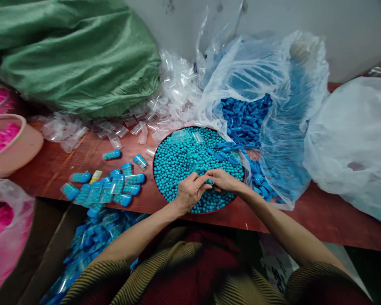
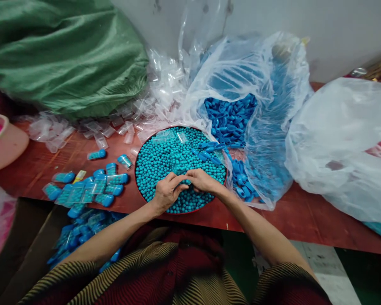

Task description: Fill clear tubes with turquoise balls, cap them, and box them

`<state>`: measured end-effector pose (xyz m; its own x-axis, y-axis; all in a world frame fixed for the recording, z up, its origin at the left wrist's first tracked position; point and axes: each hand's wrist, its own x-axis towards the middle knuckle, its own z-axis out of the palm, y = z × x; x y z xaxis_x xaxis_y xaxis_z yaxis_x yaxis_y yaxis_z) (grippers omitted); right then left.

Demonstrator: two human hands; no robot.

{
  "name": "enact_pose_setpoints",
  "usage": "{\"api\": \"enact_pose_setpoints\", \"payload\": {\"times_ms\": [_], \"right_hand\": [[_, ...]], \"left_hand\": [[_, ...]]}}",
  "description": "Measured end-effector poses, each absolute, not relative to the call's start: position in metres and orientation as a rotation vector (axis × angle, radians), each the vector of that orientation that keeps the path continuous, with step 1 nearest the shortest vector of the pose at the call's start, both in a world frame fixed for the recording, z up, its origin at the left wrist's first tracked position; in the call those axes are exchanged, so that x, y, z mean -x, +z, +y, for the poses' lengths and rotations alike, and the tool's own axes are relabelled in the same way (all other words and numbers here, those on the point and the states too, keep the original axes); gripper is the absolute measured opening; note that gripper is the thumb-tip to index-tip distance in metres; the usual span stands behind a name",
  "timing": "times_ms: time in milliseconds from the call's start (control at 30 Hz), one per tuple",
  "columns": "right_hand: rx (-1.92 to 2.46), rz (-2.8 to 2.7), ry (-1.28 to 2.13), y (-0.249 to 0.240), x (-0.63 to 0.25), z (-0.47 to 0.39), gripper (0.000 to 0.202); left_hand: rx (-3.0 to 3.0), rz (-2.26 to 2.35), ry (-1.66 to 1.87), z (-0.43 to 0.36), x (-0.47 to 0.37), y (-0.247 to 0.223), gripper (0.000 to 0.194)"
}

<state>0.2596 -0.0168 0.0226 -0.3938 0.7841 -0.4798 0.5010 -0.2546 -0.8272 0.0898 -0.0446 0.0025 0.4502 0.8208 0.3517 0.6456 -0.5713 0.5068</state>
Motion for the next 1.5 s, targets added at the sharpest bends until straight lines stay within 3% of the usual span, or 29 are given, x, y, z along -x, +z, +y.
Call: {"api": "enact_pose_setpoints", "payload": {"times_ms": [100, 200, 300, 433, 633, 700, 767, 900, 967, 1100, 1500], "right_hand": [[1.644, -2.11, 1.08, 0.033, -0.265, -0.015, 0.021], [1.982, -2.188, 0.371, 0.038, -0.279, -0.007, 0.024], [2.24, -2.228, 0.017, 0.032, -0.291, 0.003, 0.027], [2.221, -2.234, 0.175, 0.023, -0.297, 0.012, 0.022], [1.747, -1.377, 1.273, 0.026, -0.29, 0.005, 0.021], [1.705, -1.24, 1.466, 0.023, -0.287, -0.002, 0.019], [1.808, -1.382, 1.329, 0.019, -0.286, -0.01, 0.02], [1.956, -1.982, 0.479, 0.02, -0.287, -0.024, 0.03], [1.887, -2.283, 0.261, 0.026, -0.284, -0.029, 0.039], [1.747, -2.7, 0.217, 0.036, -0.276, -0.031, 0.046], [1.828, -2.943, 0.085, 0.036, -0.294, -0.026, 0.04]], "left_hand": [[-2.389, 1.295, 0.804, -0.046, -0.085, 0.008, 0.051], [-2.369, 1.307, 0.702, -0.049, -0.079, 0.012, 0.044], [-2.292, 1.288, 0.608, -0.05, -0.075, 0.012, 0.035], [-2.119, 1.207, 0.574, -0.047, -0.077, 0.011, 0.024], [-1.742, 1.283, 0.492, -0.041, -0.077, 0.018, 0.023], [-1.634, 1.282, 0.468, -0.037, -0.077, 0.021, 0.023], [-1.557, 1.279, 0.457, -0.032, -0.076, 0.023, 0.023], [-1.466, 1.38, 0.466, -0.028, -0.073, 0.026, 0.033], [-1.379, 1.354, 0.435, -0.027, -0.07, 0.027, 0.037], [-1.138, 1.155, 0.381, -0.026, -0.064, 0.027, 0.032], [-1.218, 1.102, 0.356, -0.028, -0.063, 0.025, 0.034]]}}
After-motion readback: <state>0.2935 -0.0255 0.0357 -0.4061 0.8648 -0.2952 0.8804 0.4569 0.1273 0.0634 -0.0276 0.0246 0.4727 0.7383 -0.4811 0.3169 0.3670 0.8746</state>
